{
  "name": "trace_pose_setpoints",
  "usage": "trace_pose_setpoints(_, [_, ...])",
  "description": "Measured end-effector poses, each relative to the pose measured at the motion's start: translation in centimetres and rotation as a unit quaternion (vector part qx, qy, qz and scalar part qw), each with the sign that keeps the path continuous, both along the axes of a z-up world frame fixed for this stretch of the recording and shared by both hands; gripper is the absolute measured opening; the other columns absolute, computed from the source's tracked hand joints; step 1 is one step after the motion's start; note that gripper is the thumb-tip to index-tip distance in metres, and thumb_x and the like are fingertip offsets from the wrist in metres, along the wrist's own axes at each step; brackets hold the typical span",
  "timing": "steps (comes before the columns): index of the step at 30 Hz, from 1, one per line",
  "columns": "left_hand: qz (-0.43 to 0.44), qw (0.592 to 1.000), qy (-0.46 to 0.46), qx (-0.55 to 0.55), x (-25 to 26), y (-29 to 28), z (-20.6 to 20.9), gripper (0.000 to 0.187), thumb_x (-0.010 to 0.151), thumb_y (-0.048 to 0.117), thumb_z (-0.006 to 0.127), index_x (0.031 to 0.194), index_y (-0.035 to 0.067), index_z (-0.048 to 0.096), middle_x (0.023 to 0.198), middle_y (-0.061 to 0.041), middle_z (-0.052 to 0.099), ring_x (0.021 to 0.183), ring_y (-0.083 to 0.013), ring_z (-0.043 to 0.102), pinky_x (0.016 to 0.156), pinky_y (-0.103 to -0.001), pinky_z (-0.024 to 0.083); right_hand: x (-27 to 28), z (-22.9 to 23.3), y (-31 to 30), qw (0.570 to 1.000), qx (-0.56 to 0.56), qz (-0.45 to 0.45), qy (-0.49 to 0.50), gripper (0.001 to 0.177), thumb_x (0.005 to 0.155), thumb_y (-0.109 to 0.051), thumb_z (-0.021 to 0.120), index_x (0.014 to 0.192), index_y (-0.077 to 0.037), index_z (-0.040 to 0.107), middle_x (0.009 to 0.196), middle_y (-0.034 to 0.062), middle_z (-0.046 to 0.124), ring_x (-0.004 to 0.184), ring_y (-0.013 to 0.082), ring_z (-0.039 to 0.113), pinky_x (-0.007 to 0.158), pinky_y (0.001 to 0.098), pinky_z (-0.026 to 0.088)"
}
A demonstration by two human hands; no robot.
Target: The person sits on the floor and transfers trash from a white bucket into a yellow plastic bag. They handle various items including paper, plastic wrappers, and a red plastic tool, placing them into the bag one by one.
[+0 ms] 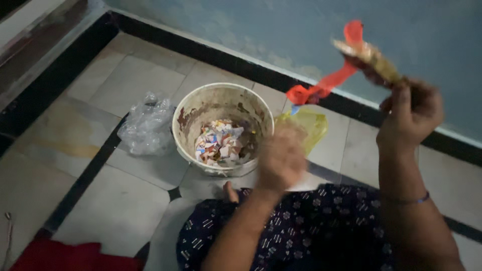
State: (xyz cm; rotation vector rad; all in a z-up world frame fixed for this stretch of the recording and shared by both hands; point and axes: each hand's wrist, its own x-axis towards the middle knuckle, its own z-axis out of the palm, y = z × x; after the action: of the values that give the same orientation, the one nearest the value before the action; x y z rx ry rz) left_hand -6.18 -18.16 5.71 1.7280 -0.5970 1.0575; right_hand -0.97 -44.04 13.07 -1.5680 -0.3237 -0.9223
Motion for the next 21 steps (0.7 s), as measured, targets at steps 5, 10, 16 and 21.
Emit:
trace_pose_setpoints(5, [-0.101,0.966,0.176,0.162,-0.3,-5.4,-6.2,0.027,0.089,0.009,0.065,0.115,0.004,0.07,0.127,-0.016,0.066,0.123,-0.0351,0.062,0.105,-0.046,0.052,0.8,-4.7,-1.9,1.0,0.005,0.001,0.028,0.007,0.116,-0.002,0.066,0.12,0.003,0.064,0.099,0.0096,0.068,0.073,0.0087,0.061,0.063,0.0215,0.05])
trace_pose_setpoints(10, [-0.06,0.875,0.383,0.29,2.4,-5.1,-11.9,0.047,0.081,0.013,0.068,0.128,0.011,0.067,0.148,-0.019,0.048,0.137,-0.0413,0.047,0.107,-0.051,0.043,1.0,-8.1,-2.0,0.996,0.053,-0.02,0.071,0.008,0.111,-0.003,0.065,0.118,0.002,0.063,0.103,0.0096,0.07,0.076,0.0103,0.063,0.069,0.0244,0.052])
trace_pose_setpoints(16, [-0.043,0.778,0.541,0.318,4.1,-4.2,-13.6,0.078,0.078,0.023,0.076,0.15,0.02,0.047,0.163,-0.027,0.015,0.149,-0.0507,0.015,0.12,-0.056,0.019,0.5,-9.6,-2.3,0.991,0.023,-0.033,0.13,0.007,0.112,0.0,0.068,0.116,0.004,0.064,0.094,0.0094,0.068,0.073,0.0094,0.064,0.067,0.0217,0.054])
trace_pose_setpoints(21, [-0.037,0.774,0.548,0.317,4.8,-3.9,-15.8,0.088,0.075,0.022,0.078,0.153,0.01,0.038,0.166,-0.024,0.017,0.154,-0.044,0.013,0.123,-0.052,0.016,0.2,-9.6,-1.8,0.994,0.024,0.011,0.109,0.006,0.112,0.001,0.066,0.114,0.006,0.064,0.097,0.0133,0.07,0.073,0.0099,0.064,0.067,0.0222,0.055])
